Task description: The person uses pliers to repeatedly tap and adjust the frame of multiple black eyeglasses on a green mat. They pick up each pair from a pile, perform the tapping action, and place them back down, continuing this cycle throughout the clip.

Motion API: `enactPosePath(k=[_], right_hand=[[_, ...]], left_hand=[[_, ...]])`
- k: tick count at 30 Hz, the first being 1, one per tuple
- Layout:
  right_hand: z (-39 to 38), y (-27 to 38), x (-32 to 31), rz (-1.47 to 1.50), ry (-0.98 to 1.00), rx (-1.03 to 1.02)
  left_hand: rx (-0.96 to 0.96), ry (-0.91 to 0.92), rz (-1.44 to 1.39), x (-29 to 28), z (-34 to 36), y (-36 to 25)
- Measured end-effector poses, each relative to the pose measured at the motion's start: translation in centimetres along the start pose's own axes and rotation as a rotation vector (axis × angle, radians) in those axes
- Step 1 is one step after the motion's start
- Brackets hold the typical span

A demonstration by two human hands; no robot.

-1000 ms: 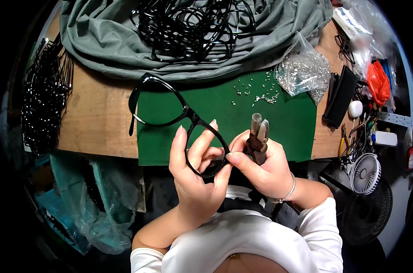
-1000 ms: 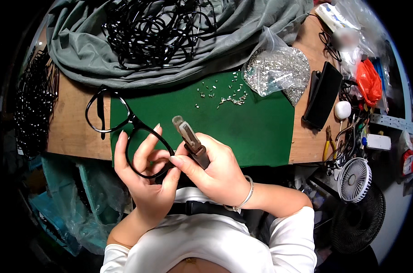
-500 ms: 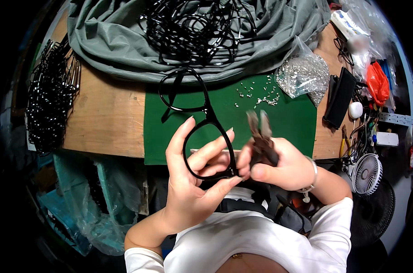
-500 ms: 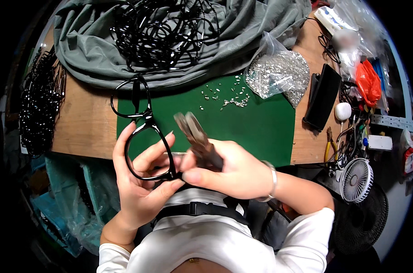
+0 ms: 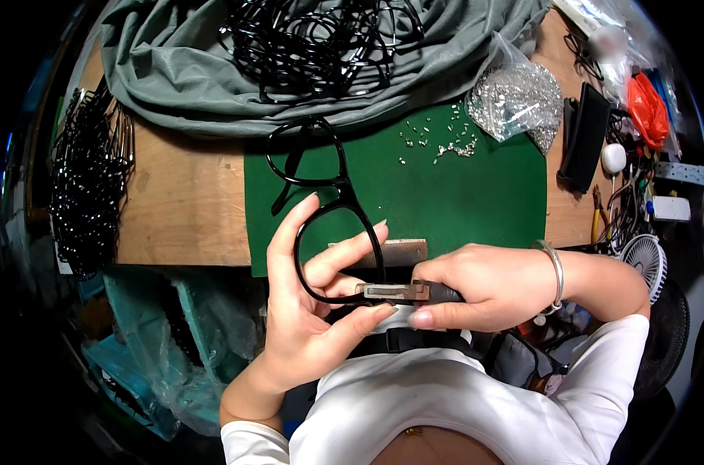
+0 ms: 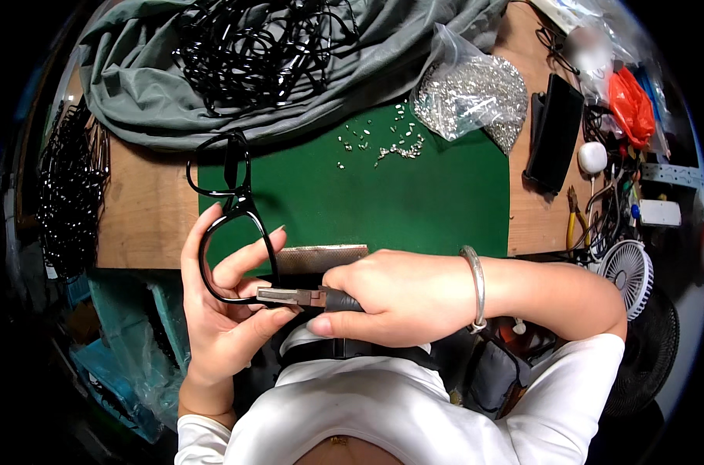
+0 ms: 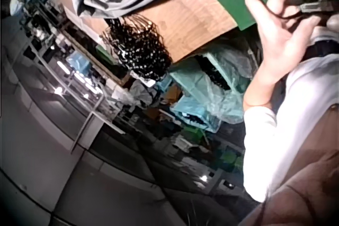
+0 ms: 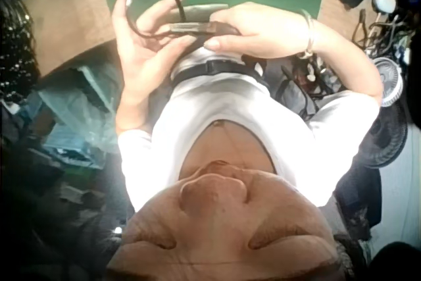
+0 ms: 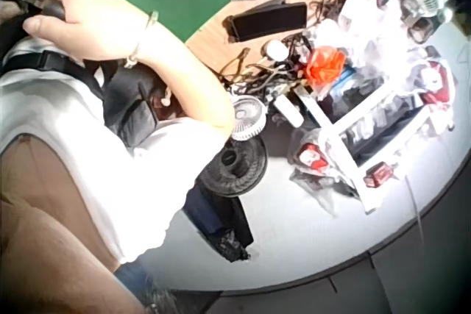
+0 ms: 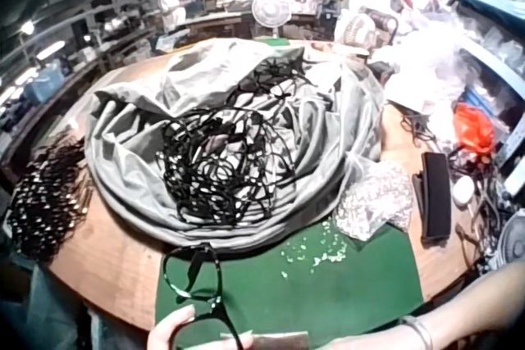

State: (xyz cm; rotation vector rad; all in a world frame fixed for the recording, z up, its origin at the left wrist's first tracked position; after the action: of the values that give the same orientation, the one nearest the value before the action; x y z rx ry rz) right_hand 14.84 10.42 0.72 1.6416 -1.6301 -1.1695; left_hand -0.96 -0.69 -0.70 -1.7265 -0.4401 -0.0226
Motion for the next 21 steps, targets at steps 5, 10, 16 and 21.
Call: enactPosePath(k=[5,10,16,21], right_hand=[[0.1,-0.9,1.3,-0.291,-0.256,-0.008],[0.5,-0.9,-0.9,-0.062,-0.064,0.021],[2.2,-4.8,-2.1,-0.380,-0.490,-0.206],[3.2,-6.5,-0.3,-0.907,-0.775,-0.187]], left_hand=[[-0.048,-0.035,-0.013,0.6,0.4,0.7],[-0.106,-0.078,-0.008,0.7,0.7,0.3],[-0.096,-0.142,0.058,0.1,1.0,0.8],[-0.063,-0.124,0.081,-0.1,0.4,1.5]])
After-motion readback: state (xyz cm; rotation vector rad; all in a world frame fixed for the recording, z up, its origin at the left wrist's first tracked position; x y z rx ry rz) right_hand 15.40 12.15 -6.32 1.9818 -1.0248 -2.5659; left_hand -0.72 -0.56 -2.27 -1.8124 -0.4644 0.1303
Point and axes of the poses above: each hand's wrist, its own z-axis towards the middle knuckle, its own x-axis out of the palm, y = z × x, the point moved 1 cm from there along z, towards the middle knuckle, and after that the axes turned 12 degrees about -y, right-handed, at the moved point
